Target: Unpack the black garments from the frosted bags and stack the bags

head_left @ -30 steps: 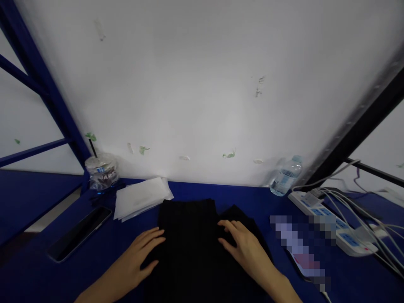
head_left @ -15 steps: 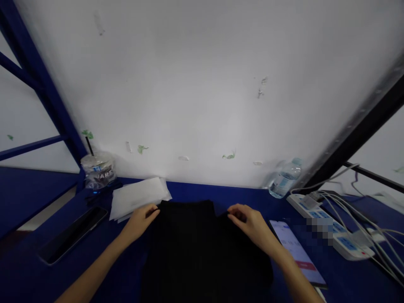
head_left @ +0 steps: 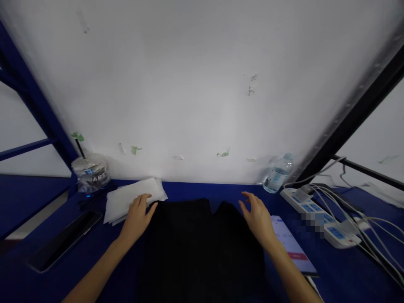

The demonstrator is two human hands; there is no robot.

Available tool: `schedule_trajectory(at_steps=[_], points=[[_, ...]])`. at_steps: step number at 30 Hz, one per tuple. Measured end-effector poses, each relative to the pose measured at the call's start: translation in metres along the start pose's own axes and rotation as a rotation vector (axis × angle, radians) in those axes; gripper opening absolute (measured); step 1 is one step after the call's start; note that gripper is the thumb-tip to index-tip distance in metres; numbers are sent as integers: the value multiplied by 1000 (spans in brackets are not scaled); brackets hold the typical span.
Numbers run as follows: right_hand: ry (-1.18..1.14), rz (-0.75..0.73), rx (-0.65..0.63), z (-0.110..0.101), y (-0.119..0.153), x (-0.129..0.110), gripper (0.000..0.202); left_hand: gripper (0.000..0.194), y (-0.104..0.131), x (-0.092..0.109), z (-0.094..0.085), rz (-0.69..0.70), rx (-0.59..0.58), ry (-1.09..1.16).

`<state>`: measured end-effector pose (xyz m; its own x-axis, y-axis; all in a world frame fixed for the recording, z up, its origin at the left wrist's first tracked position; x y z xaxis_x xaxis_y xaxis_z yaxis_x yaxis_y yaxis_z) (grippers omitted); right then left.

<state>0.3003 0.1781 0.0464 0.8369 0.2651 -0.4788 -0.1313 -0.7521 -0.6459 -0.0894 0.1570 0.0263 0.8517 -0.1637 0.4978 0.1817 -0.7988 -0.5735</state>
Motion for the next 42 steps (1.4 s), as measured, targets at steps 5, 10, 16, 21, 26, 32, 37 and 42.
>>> schedule_trajectory(at_steps=[5,10,16,21,26,32,37,42], points=[[-70,-98,-163,9,54,-42,37,43,41,50,10,323,-173,-22],[102,-62,-310,33,85,-35,72,61,78,52,37,412,-330,-116],[203,-55,-424,50,86,-21,88,72,83,42,49,408,-339,-178],[209,-73,-439,52,88,-20,89,74,83,40,50,397,-358,-191],[186,-69,-420,54,86,-21,87,75,79,31,52,393,-359,-190],[164,-51,-393,59,83,-21,85,72,76,27,51,366,-357,-158],[36,-22,-305,54,82,-19,73,58,72,24,44,307,-304,-86],[-137,110,15,20,68,0,50,39,54,12,18,192,-14,-13]])
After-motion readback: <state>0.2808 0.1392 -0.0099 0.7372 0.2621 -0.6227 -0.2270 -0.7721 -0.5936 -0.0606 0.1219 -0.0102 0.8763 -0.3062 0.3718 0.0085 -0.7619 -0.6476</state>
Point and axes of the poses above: each hand's wrist, its own y-axis away from the middle knuckle, its own z-axis out of the palm, x = y × z, the point moved 8 cm from there along -y, towards the middle knuckle, and after that the axes turned 13 degrees about x, right-handed, at the moved point
